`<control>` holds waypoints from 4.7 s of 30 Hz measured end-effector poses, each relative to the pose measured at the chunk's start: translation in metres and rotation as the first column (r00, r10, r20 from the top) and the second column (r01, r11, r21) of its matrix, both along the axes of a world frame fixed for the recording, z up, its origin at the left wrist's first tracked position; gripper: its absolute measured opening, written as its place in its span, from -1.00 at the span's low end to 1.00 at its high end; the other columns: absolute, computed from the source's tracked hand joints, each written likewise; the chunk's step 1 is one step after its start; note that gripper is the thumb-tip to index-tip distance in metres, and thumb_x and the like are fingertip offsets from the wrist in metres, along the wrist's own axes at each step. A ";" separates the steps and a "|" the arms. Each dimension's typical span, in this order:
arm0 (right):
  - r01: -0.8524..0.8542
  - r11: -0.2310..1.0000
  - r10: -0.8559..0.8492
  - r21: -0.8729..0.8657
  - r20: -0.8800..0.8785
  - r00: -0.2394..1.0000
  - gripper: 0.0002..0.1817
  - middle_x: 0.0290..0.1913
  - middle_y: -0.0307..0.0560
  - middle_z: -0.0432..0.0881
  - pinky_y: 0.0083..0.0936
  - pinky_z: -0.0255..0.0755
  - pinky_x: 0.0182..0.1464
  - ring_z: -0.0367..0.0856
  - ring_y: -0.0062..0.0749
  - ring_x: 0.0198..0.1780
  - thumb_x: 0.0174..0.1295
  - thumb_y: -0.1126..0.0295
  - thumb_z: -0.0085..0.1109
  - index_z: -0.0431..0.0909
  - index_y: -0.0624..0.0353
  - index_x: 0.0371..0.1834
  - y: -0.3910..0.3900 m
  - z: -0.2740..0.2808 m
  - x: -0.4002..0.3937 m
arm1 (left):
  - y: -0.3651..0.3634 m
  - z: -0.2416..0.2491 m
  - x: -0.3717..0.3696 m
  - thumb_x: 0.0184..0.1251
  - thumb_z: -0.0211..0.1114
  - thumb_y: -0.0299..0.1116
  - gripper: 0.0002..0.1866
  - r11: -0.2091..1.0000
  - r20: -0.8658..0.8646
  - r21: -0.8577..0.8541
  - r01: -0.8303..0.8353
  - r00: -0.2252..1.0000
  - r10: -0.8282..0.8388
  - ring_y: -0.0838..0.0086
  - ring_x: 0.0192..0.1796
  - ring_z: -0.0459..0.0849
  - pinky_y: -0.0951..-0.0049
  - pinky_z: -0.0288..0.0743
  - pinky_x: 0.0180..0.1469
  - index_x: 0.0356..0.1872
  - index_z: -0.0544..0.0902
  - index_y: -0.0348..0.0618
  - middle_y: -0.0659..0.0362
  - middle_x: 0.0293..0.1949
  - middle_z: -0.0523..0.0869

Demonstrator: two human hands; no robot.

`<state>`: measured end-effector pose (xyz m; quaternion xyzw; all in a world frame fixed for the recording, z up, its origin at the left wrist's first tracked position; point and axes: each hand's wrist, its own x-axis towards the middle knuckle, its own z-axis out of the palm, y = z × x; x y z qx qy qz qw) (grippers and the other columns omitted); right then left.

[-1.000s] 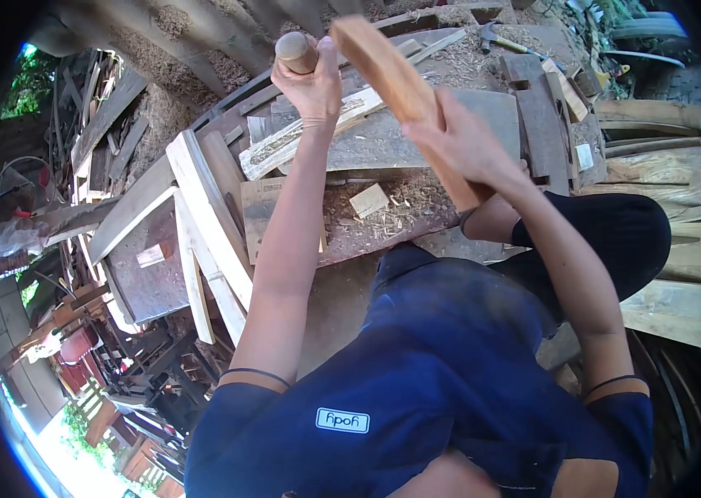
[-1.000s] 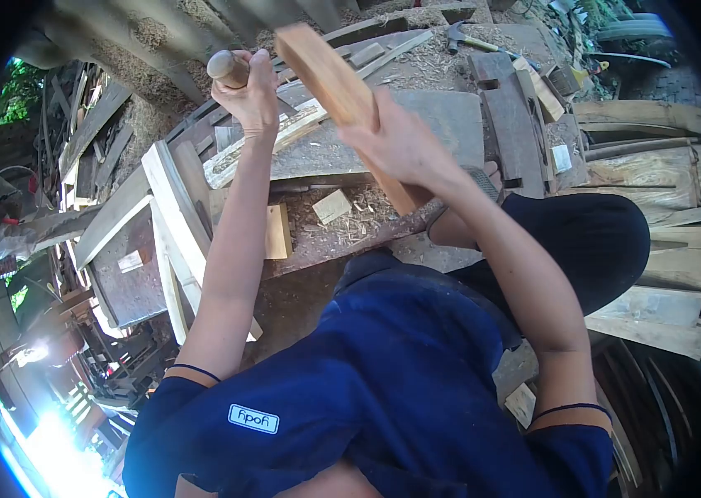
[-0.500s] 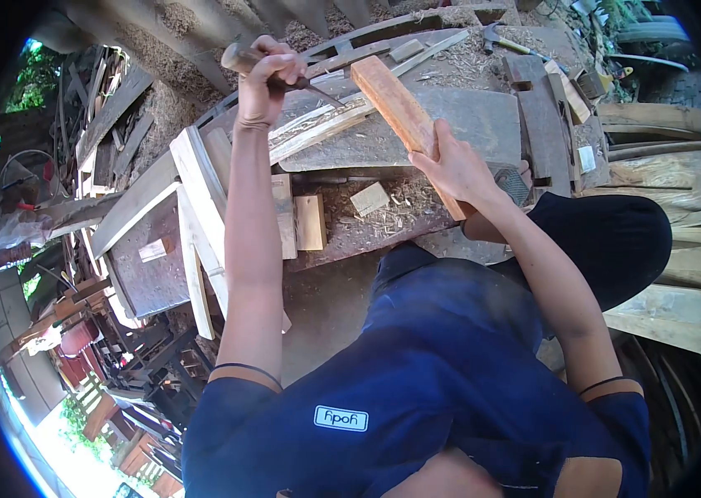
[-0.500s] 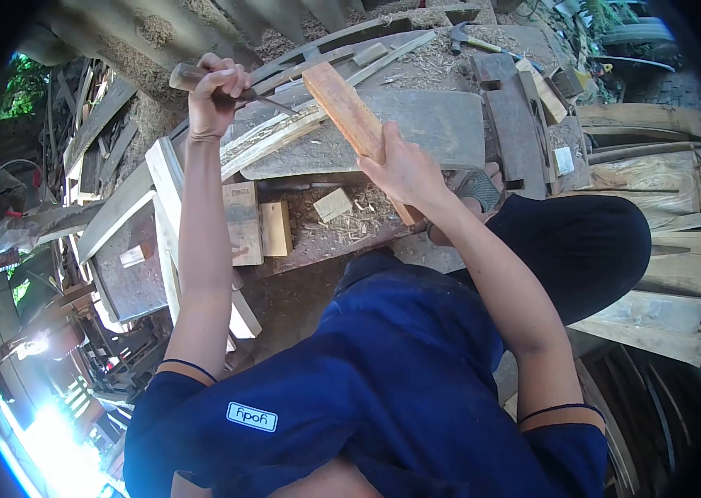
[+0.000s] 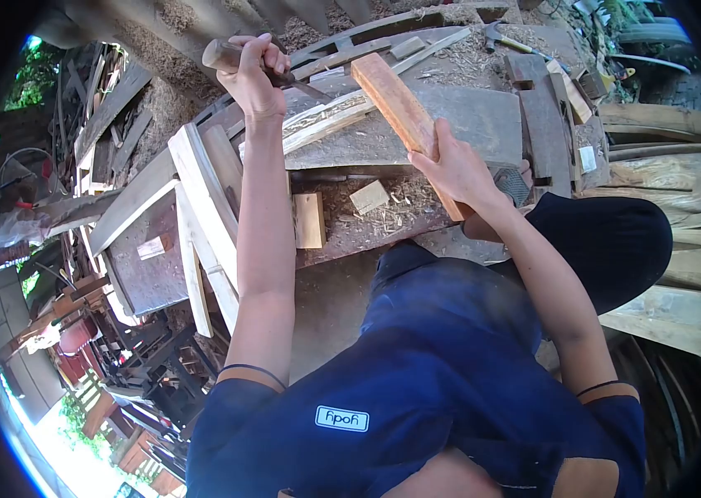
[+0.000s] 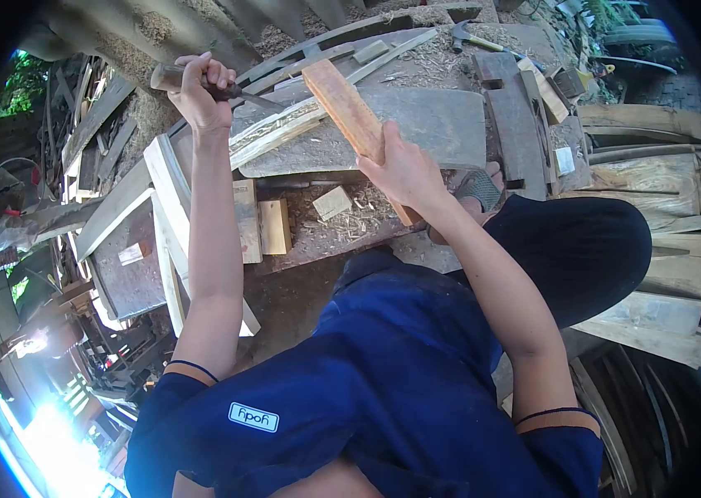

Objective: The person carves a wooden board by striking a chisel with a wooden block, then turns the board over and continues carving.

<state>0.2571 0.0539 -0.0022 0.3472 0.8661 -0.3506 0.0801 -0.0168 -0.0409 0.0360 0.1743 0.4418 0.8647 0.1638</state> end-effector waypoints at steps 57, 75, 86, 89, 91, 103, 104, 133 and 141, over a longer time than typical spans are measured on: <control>-0.030 0.987 0.032 -0.161 0.008 0.999 -0.28 -0.07 0.52 0.62 -0.04 0.48 0.09 0.65 0.33 0.04 0.24 -0.04 0.21 0.24 0.37 0.18 0.003 0.019 -0.005 | -0.012 -0.024 0.007 0.16 0.29 -0.54 -0.77 0.956 0.115 -0.004 -0.293 0.950 0.291 0.58 -0.66 0.39 0.47 0.36 -0.56 -0.52 0.39 -0.09 0.27 -0.68 0.44; -0.013 0.993 0.011 -0.118 -0.012 1.000 -0.31 -0.20 0.47 0.64 0.01 0.46 -0.02 0.65 0.41 -0.07 0.26 -0.08 0.20 0.23 0.31 0.13 0.000 0.007 -0.002 | 0.006 -0.011 0.018 0.22 0.27 -0.57 -0.83 0.956 0.000 0.013 -0.292 0.956 0.292 0.55 -0.67 0.43 0.49 0.36 -0.60 -0.47 0.43 -0.16 0.20 -0.67 0.48; -0.002 0.992 -0.002 -0.126 -0.028 1.000 -0.39 -0.30 0.35 0.63 -0.01 0.48 -0.10 0.67 0.34 -0.16 0.26 -0.03 0.21 0.26 0.29 0.01 0.000 0.003 0.000 | 0.020 -0.009 0.028 0.24 0.31 -0.53 -0.82 0.964 -0.037 -0.011 -0.267 0.963 0.266 0.59 -0.69 0.42 0.53 0.34 -0.64 -0.48 0.46 -0.17 0.21 -0.69 0.49; -0.005 0.992 0.002 -0.128 -0.026 1.000 -0.41 -0.33 0.32 0.62 -0.02 0.48 -0.11 0.68 0.31 -0.19 0.27 -0.04 0.21 0.25 0.28 -0.01 -0.001 0.004 -0.001 | 0.022 -0.010 0.026 0.23 0.31 -0.53 -0.81 0.975 -0.084 -0.056 -0.216 0.974 0.211 0.53 -0.64 0.42 0.46 0.35 -0.55 -0.42 0.43 -0.15 0.21 -0.64 0.46; 0.001 0.993 -0.004 -0.122 -0.024 1.000 -0.41 -0.33 0.31 0.62 -0.02 0.48 -0.12 0.68 0.30 -0.20 0.27 -0.04 0.21 0.25 0.28 -0.02 0.000 0.004 -0.001 | 0.026 -0.011 0.026 0.22 0.32 -0.53 -0.82 0.973 -0.081 -0.097 -0.211 0.976 0.203 0.54 -0.64 0.41 0.46 0.34 -0.56 -0.42 0.44 -0.16 0.22 -0.65 0.46; 0.008 0.991 -0.012 -0.134 -0.028 1.000 -0.38 -0.28 0.38 0.63 0.00 0.47 -0.09 0.67 0.33 -0.17 0.26 -0.05 0.20 0.25 0.30 0.00 -0.002 0.008 -0.001 | 0.030 -0.013 0.028 0.21 0.33 -0.52 -0.83 0.975 -0.102 -0.095 -0.203 0.976 0.194 0.55 -0.66 0.41 0.45 0.35 -0.58 -0.41 0.46 -0.18 0.22 -0.66 0.46; 0.009 0.992 -0.012 -0.129 -0.023 1.000 -0.38 -0.29 0.38 0.63 0.00 0.47 -0.09 0.67 0.33 -0.17 0.25 -0.05 0.20 0.25 0.30 0.01 -0.002 0.008 -0.001 | 0.031 -0.013 0.029 0.21 0.33 -0.52 -0.83 0.975 -0.101 -0.095 -0.203 0.976 0.194 0.55 -0.66 0.41 0.45 0.35 -0.58 -0.41 0.46 -0.18 0.22 -0.66 0.46; -0.334 0.885 0.421 0.323 -0.255 0.870 -0.40 -0.20 0.28 0.72 -0.06 0.62 -0.05 0.74 0.18 -0.14 0.23 -0.03 0.22 0.41 0.29 0.09 0.010 0.189 -0.073 | 0.034 -0.025 0.066 -0.02 0.54 -0.35 -0.64 0.968 -0.137 0.000 -0.253 0.958 0.250 0.59 -0.21 0.62 0.51 0.54 -0.12 -0.30 0.56 -0.30 0.22 -0.29 0.70; -0.312 0.931 0.352 0.189 -0.245 0.903 -0.35 -0.16 0.08 0.62 -0.43 0.49 -0.03 0.64 -0.26 -0.12 0.25 -0.05 0.28 0.40 0.31 0.13 0.017 0.153 -0.066 | 0.018 -0.022 0.054 0.15 0.42 -0.41 -0.82 0.992 -0.434 -0.109 -0.069 0.901 0.015 0.59 -0.38 0.63 0.54 0.55 -0.29 -0.34 0.62 -0.27 0.25 -0.43 0.70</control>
